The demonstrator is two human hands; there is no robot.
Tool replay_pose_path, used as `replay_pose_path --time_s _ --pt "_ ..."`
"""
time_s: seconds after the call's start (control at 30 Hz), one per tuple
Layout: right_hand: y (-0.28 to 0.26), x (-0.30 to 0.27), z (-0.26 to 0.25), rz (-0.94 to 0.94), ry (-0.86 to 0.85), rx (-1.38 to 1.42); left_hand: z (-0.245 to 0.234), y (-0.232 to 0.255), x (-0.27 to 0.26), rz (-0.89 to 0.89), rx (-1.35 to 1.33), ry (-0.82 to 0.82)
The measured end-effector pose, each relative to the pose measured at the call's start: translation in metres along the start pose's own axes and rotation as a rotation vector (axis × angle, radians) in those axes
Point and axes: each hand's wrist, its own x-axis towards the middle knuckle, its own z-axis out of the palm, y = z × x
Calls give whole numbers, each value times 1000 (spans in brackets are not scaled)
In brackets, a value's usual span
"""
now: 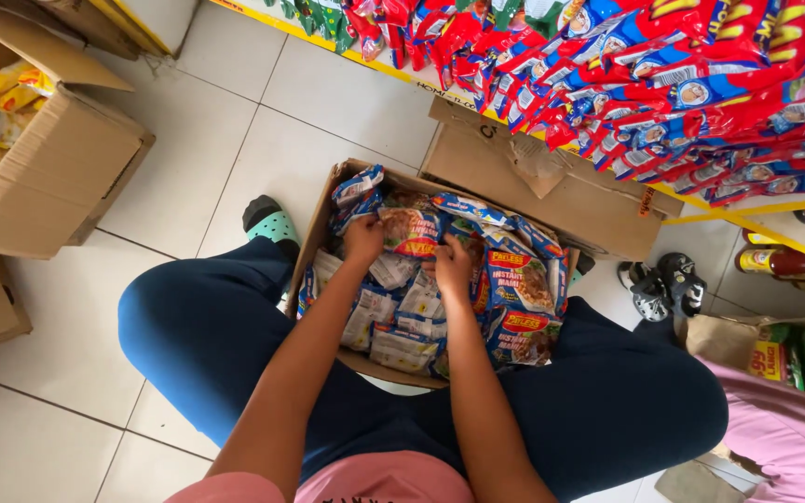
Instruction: Stocking instant noodle packets from a cardboard box onto store shelves.
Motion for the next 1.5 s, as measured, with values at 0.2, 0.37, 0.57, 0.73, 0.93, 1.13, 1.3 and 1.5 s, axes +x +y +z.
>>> replay_pose_path --time_s 0.2,0.37,0.57,0.73,0.93,1.13,1.3,1.5 --pt "-36 -28 9 -33 -59 -303 -5 -19 -2 -283 14 -197" --pt "-43 -37 10 -174 -59 -462 -12 -10 -5 -222 79 -160" --pt "-59 -48 10 -365 -19 -665 -11 -28 4 -105 86 -155" --pt "-71 -52 9 -513 59 -714 -30 0 1 -18 21 -174" --pt "-99 -65 9 -505 68 -603 -51 42 -7 -31 -259 -237" --pt "-136 -85 4 -602 147 -596 -77 103 -24 5 -493 -299" --pt "-164 -102 -1 -742 182 -523 -100 148 -36 57 -567 -354" --pt "-205 -135 -4 -799 184 -455 -117 190 -54 143 -589 -343"
